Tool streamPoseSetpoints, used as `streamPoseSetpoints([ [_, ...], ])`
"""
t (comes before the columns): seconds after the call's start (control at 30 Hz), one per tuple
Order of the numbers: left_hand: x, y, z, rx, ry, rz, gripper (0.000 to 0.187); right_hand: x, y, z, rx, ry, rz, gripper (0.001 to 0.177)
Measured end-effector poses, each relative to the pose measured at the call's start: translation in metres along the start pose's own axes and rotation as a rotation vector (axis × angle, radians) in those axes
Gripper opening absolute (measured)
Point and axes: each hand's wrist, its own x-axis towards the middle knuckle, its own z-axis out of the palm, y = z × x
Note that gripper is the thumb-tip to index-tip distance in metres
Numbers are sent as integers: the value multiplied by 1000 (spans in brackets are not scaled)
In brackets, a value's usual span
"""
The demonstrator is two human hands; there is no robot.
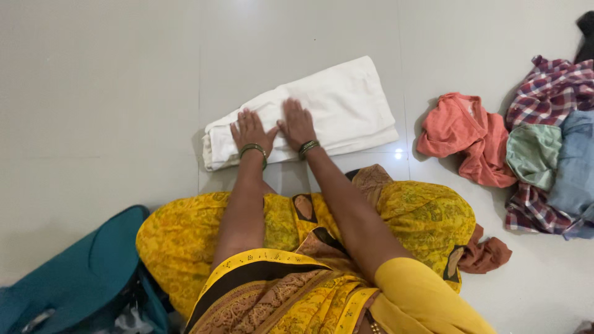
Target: The person folds multiple items of clothing by hand while sitting on the floor and places them into a blue travel bag.
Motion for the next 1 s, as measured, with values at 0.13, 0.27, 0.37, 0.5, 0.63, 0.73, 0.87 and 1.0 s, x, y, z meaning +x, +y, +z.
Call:
streamPoseSetpoints([
  [0.13,2,5,-14,104,-159,-41,114,13,8,-17,-201,-186,148,67],
  [0.27,11,-4,-10,87,-133,7,115,26,63,-50,-356,-163,321,69],
  [0.37,23,-12,-2,91,-81,59,110,21,98,-78,-267,-186,521,71],
  [0.5,33,-27,12,96,37,126,97,9,119,-99,-265,-150,598,72],
  [0.63,31,-33,15,103,93,-15,87,4,119,-102,-261,-158,601,72],
  [0.73,26,-36,6,257,154,-183,80,7,116,-104,-247,-151,602,73],
  [0.87,18,-40,-9,136,198,-335,78,5,116,-103,-242,-141,603,73],
  [1.0,15,-44,-9,27,303,-400,74,6,119,-100,-230,-137,612,74],
])
